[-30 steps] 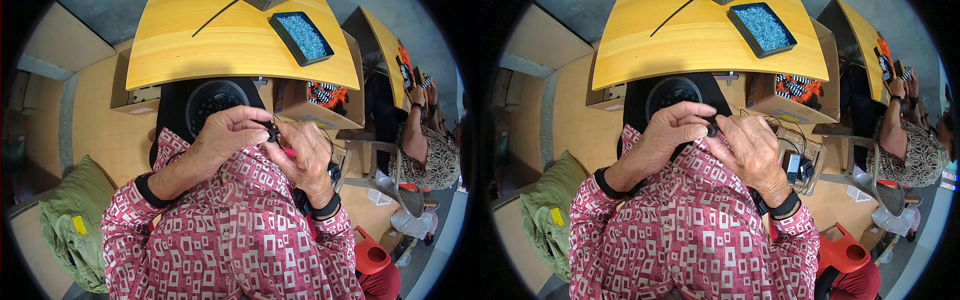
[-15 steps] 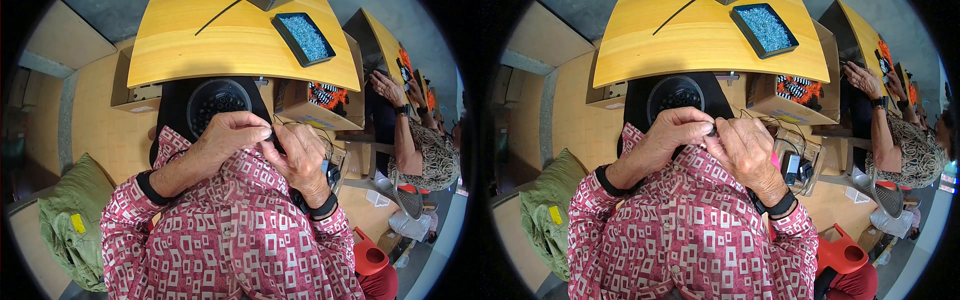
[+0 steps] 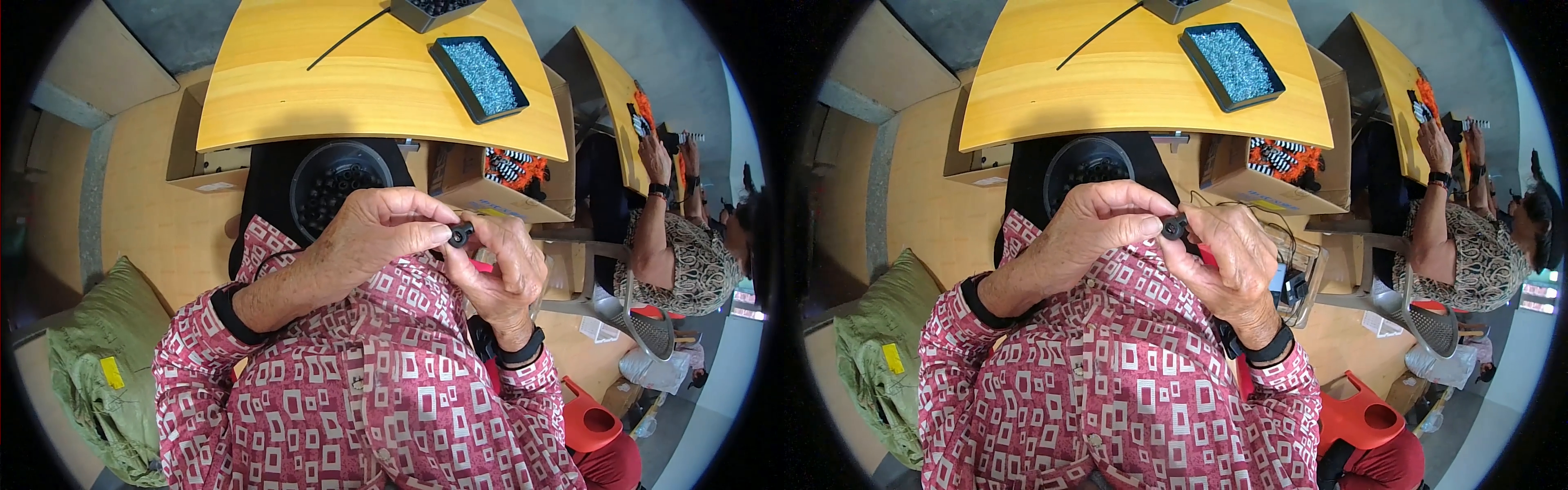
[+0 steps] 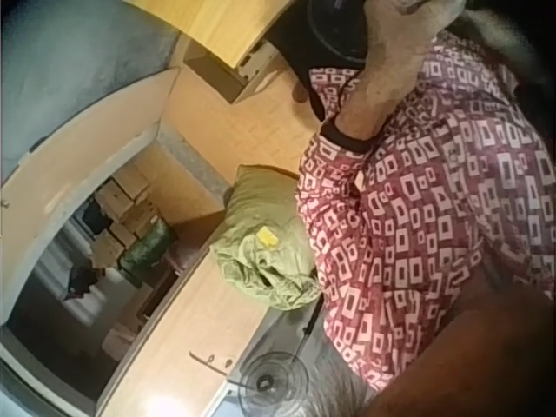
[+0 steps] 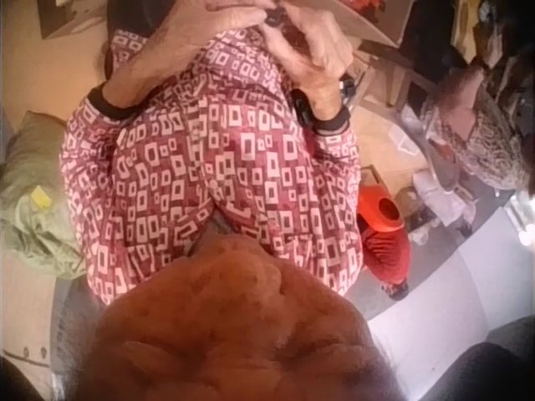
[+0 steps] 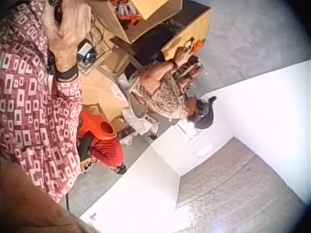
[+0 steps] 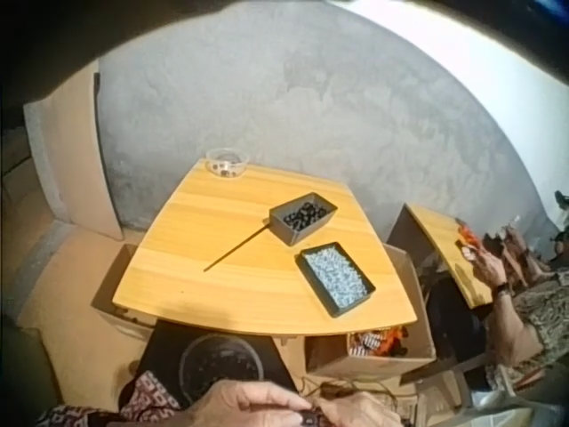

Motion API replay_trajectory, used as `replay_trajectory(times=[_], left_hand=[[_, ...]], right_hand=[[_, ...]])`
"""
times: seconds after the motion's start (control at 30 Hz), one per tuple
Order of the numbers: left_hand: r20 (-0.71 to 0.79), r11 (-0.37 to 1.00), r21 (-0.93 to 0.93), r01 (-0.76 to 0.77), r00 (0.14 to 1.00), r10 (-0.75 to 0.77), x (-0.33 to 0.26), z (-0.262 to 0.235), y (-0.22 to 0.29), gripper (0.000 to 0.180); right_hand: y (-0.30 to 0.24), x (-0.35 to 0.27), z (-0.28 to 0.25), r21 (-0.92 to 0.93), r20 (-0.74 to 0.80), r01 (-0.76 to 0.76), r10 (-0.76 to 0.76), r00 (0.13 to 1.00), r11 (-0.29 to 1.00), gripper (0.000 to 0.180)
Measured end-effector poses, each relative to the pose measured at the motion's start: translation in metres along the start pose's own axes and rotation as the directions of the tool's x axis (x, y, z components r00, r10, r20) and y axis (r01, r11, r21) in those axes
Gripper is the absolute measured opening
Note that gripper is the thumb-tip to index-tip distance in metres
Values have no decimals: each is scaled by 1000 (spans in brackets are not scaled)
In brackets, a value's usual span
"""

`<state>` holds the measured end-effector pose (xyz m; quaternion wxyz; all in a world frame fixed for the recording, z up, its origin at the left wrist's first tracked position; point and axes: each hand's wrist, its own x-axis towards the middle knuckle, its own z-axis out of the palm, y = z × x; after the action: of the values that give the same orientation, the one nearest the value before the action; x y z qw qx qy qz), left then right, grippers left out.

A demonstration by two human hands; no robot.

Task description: The person assembles wires or connectors into black plastic housings by hand at a factory workstation.

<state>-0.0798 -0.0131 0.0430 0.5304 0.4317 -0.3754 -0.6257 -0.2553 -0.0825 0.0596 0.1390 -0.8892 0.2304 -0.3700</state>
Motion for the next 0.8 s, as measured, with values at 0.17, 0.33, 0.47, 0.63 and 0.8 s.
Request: replay_trajectory(times=[0.17,0.33,0.47,0.63,0.8], left_hand=[[-7,997,71,-34,999,35,-1,3,8,18],[-12,996,-49,-80,997,80,-3,4,3,15],[-18,989,-18,-149,989,148,-2,1,0,18],[-24,996,-68,-53,998,51,-4,-3,-5,13],[-26,999,34,5,1000,-4,-7,-4,1,16]], right_hand=[[-6,4,-8,-49,39,11,-9,999,999,32],[-13,14,-13,-149,94,172,-159,983,974,33],[-12,15,-11,-168,108,254,-239,965,952,35],[-11,15,-16,-142,199,258,-228,953,956,39],[-11,15,-18,-124,217,245,-214,952,962,37]])
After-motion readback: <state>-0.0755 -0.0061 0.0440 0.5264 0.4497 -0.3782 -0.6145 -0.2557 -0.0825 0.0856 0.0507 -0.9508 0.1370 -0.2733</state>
